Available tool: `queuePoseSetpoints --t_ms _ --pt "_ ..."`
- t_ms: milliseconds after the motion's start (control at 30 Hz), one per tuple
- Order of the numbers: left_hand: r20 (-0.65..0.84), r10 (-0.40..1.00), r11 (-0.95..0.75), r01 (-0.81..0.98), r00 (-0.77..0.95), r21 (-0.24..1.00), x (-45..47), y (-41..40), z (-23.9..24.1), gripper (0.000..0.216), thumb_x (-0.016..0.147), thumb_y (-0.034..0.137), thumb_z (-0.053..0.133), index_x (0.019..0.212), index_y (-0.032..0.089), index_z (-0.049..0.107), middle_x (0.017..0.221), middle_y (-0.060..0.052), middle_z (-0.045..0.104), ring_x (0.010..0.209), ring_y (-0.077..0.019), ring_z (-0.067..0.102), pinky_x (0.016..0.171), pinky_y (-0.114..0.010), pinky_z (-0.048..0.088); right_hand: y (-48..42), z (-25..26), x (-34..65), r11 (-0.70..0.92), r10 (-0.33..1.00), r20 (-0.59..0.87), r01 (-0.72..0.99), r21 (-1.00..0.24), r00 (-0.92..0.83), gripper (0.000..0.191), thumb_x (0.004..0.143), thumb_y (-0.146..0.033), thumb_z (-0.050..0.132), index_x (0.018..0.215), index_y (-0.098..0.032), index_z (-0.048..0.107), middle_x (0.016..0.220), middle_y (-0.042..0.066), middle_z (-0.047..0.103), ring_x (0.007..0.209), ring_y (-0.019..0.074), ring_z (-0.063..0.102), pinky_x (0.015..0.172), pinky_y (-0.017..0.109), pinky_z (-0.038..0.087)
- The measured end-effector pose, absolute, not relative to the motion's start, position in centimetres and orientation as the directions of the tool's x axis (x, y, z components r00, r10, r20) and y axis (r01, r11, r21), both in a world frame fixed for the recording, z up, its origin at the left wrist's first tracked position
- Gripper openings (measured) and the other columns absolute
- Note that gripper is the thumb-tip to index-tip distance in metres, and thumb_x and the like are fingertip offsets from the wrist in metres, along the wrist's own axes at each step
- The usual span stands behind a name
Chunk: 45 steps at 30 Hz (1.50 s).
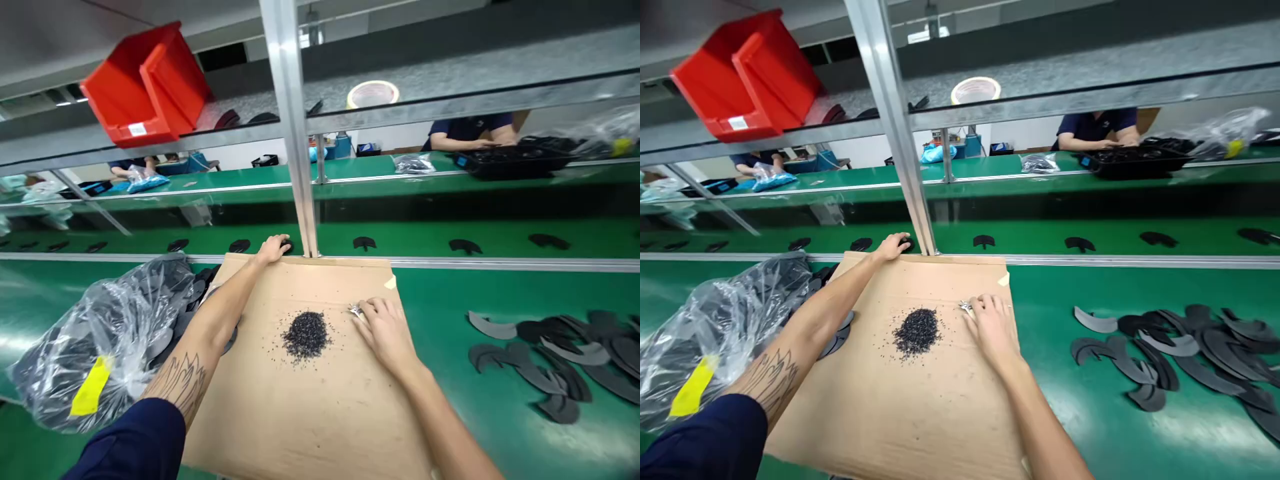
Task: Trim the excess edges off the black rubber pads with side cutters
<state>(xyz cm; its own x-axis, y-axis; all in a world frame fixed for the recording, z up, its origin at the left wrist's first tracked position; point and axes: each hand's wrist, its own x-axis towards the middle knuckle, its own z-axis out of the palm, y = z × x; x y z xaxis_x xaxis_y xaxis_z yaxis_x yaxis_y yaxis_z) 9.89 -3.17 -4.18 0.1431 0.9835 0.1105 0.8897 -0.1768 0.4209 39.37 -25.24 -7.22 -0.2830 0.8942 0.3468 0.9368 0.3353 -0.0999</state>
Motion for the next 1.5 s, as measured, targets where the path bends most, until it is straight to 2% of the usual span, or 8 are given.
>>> queuePoseSetpoints --t_ms 267,467,600,733,867,1100,1300,1500 --pt "0.074 0.993 -0.112 0.918 0.091 0.381 9.6 -0.9 -5.4 0.033 0.098 0.037 0.063 0.125 0.016 0.062 0.125 -0.01 0.065 0.109 -0.0218 0.066 0.094 -0.042 0.059 -26.2 -7.4 38.7 0.291 0.907 0.354 0.947 -0.139 -0.227 0.013 0.097 -0.026 0.061 0.102 -0.017 0.069 0.107 0.012 0.063 0.099 0.0268 0.054 0.086 0.037 0.042" --pt "0.41 0.911 -0.173 0.869 -0.037 0.464 11.1 -3.0 -5.8 0.024 0.101 0.034 0.057 0.112 0.013 0.063 0.105 -0.007 0.066 0.099 -0.0194 0.065 0.092 -0.04 0.056 -26.4 -7.9 38.3 0.252 0.926 0.33 0.952 -0.177 -0.183 0.014 0.095 -0.027 0.067 0.102 -0.014 0.069 0.108 0.014 0.062 0.102 0.0287 0.053 0.091 0.04 0.042" --pt "0.635 0.767 -0.328 0.791 -0.097 0.516 14.1 -5.4 -6.9 0.012 0.098 0.027 0.048 0.102 0.017 0.055 0.079 0.001 0.05 0.084 -0.0167 0.058 0.087 -0.032 0.051 -26.3 -8.2 38.0 0.243 0.937 0.303 0.95 -0.196 -0.177 0.021 0.092 -0.032 0.072 0.104 -0.014 0.07 0.109 0.015 0.063 0.106 0.0303 0.054 0.097 0.043 0.042" --pt "0.742 0.656 -0.463 0.705 -0.136 0.538 16.4 -6.4 -7.2 0.024 0.092 0.032 0.054 0.11 0.018 0.047 0.08 0.002 0.043 0.073 -0.014 0.049 0.075 -0.028 0.046 -26.3 -8.3 37.9 0.249 0.94 0.287 0.948 -0.2 -0.186 0.026 0.093 -0.034 0.072 0.108 -0.013 0.069 0.111 0.016 0.063 0.111 0.0315 0.053 0.101 0.044 0.042" --pt "0.786 0.606 -0.536 0.665 -0.126 0.52 18.1 -7.4 -6.7 0.028 0.096 0.034 0.047 0.117 0.016 0.045 0.092 -0.003 0.048 0.083 -0.0172 0.05 0.081 -0.033 0.045 -26.2 -8.1 37.9 0.259 0.939 0.28 0.946 -0.197 -0.199 0.028 0.091 -0.034 0.073 0.109 -0.013 0.069 0.111 0.015 0.063 0.111 0.0314 0.054 0.1 0.044 0.043" --pt "0.467 0.777 -0.618 0.653 0.421 0.439 26.3 -6.5 -5.7 0.02 0.091 0.027 0.067 0.11 0.02 0.066 0.097 -0.004 0.065 0.09 -0.0169 0.063 0.087 -0.03 0.052 -26.1 -7.8 38.1 0.268 0.936 0.284 0.945 -0.187 -0.209 0.023 0.092 -0.031 0.073 0.107 -0.014 0.069 0.113 0.016 0.064 0.111 0.0319 0.056 0.095 0.043 0.047" --pt "0.091 0.897 -0.426 0.795 0.432 0.43 30.8 -3.6 -4.5 0.03 0.098 0.036 0.064 0.118 0.014 0.064 0.117 -0.009 0.067 0.102 -0.0199 0.067 0.089 -0.04 0.059 -26.6 -7.2 38.4 0.289 0.922 0.312 0.943 -0.163 -0.228 0.02 0.092 -0.032 0.072 0.106 -0.017 0.069 0.11 0.013 0.065 0.108 0.0285 0.059 0.093 0.04 0.051" --pt "0.109 0.818 -0.543 0.694 0.565 0.473 27.6 -6.6 -1.4 0.013 0.094 0.015 0.058 0.1 0.011 0.069 0.093 -0.006 0.07 0.088 -0.017 0.066 0.086 -0.033 0.054 -26.0 -7.5 38.7 0.184 0.883 0.464 0.962 -0.203 -0.071 0.05 0.098 -0.031 0.06 0.143 -0.011 0.051 0.138 0.025 0.053 0.119 0.0362 0.059 0.091 0.048 0.056"
